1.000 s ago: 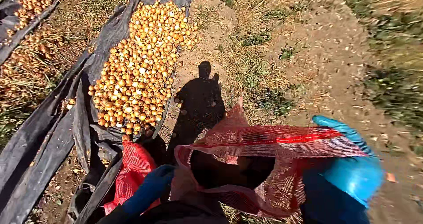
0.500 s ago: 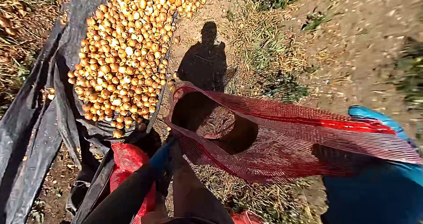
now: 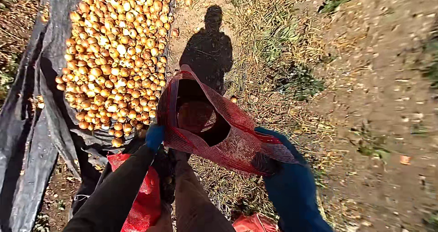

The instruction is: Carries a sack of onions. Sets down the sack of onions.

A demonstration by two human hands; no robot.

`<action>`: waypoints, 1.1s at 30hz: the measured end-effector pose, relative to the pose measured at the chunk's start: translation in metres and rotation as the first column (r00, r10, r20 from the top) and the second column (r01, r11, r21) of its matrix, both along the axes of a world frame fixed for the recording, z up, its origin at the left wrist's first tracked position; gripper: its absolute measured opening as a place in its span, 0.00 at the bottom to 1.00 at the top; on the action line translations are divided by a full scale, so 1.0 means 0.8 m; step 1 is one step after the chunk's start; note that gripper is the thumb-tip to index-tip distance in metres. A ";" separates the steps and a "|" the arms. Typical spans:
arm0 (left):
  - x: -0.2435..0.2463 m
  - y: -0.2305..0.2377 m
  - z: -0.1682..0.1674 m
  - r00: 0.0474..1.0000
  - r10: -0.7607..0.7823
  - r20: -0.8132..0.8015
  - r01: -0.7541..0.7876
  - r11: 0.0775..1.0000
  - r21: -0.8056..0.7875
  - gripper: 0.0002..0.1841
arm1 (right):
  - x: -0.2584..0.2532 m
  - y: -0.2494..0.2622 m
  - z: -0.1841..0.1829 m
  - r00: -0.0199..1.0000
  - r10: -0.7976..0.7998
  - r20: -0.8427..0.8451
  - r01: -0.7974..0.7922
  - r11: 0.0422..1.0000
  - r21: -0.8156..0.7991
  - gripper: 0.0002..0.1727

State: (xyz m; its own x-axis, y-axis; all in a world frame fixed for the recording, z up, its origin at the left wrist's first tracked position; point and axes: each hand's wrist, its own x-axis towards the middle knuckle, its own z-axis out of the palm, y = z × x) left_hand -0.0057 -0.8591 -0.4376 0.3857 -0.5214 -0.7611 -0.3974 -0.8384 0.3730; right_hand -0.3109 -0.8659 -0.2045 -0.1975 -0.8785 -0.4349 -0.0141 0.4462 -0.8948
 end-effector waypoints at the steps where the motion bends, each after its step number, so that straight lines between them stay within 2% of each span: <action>1: -0.004 -0.001 -0.014 1.000 -0.026 0.013 0.026 0.999 0.024 0.23 | -0.007 -0.004 -0.016 0.999 0.044 -0.009 -0.044 0.999 0.008 0.19; 3: -0.008 0.000 -0.053 0.999 -0.044 0.004 0.044 0.998 0.041 0.23 | -0.031 -0.003 -0.060 0.979 0.202 -0.014 -0.201 0.979 0.034 0.25; 4: -0.009 0.000 -0.072 0.999 -0.048 -0.001 0.048 0.998 0.040 0.23 | -0.047 -0.001 -0.088 0.954 0.298 -0.010 -0.297 0.953 0.058 0.31; 6: -0.012 0.004 -0.096 0.994 -0.103 0.028 0.101 0.994 0.050 0.23 | -0.073 0.011 -0.151 0.920 0.392 -0.001 -0.387 0.909 0.156 0.51; 8: -0.018 -0.012 -0.102 0.972 -0.219 0.088 0.209 0.972 0.108 0.24 | -0.091 0.028 -0.219 0.930 0.357 -0.087 -0.316 0.897 0.309 0.67; 11: -0.038 -0.035 -0.108 0.947 -0.306 0.101 0.287 0.944 0.163 0.23 | -0.096 0.042 -0.300 0.939 0.252 -0.235 -0.092 0.841 0.533 0.74; 12: -0.044 -0.039 -0.111 0.949 -0.306 0.080 0.288 0.941 0.175 0.23 | -0.087 0.040 -0.324 0.952 0.205 -0.228 -0.037 0.815 0.578 0.72; 13: -0.047 -0.040 -0.113 0.950 -0.307 0.059 0.291 0.937 0.194 0.23 | -0.073 0.036 -0.346 0.972 0.147 -0.183 -0.005 0.794 0.608 0.66; 15: -0.050 -0.040 -0.114 0.941 -0.333 0.056 0.312 0.920 0.235 0.22 | -0.043 0.024 -0.386 0.997 0.028 -0.071 0.023 0.774 0.633 0.48; 16: -0.050 -0.042 -0.115 0.936 -0.343 0.077 0.317 0.918 0.241 0.21 | -0.029 0.016 -0.403 0.997 0.025 -0.069 0.022 0.789 0.614 0.39; 17: -0.050 -0.047 -0.115 0.932 -0.346 0.112 0.315 0.922 0.224 0.20 | -0.020 0.009 -0.418 0.987 0.102 -0.125 -0.014 0.827 0.562 0.31; 18: -0.047 -0.054 -0.115 0.933 -0.328 0.150 0.299 0.936 0.186 0.20 | -0.014 0.004 -0.427 0.942 0.243 -0.230 -0.101 0.862 0.497 0.24; 20: -0.038 -0.084 -0.102 0.940 -0.294 0.175 0.277 0.954 0.116 0.19 | 0.001 -0.017 -0.441 0.776 0.458 -0.434 -0.236 0.848 0.474 0.22; 21: -0.032 -0.101 -0.093 0.940 -0.292 0.178 0.278 0.956 0.098 0.19 | 0.008 -0.031 -0.443 0.743 0.473 -0.474 -0.221 0.841 0.494 0.22; 24: -0.009 -0.130 -0.085 0.937 -0.277 0.212 0.284 0.959 -0.004 0.17 | 0.015 -0.062 -0.435 0.795 0.400 -0.455 -0.135 0.849 0.510 0.21; 26: 0.005 -0.139 -0.089 0.940 -0.238 0.244 0.262 0.962 -0.072 0.17 | 0.014 -0.071 -0.432 0.812 0.407 -0.419 -0.202 0.869 0.452 0.20; 29: 0.007 -0.149 -0.092 0.941 -0.180 0.288 0.230 0.962 -0.148 0.17 | 0.022 -0.094 -0.444 0.938 0.203 -0.282 -0.074 0.909 0.411 0.19; 31: 0.003 -0.157 -0.086 0.939 -0.159 0.306 0.223 0.957 -0.185 0.17 | 0.026 -0.110 -0.442 0.963 0.142 -0.228 -0.027 0.896 0.443 0.18; 33: 0.000 -0.158 -0.074 0.938 -0.144 0.317 0.219 0.951 -0.217 0.17 | 0.029 -0.106 -0.431 0.994 0.017 -0.108 0.033 0.895 0.444 0.16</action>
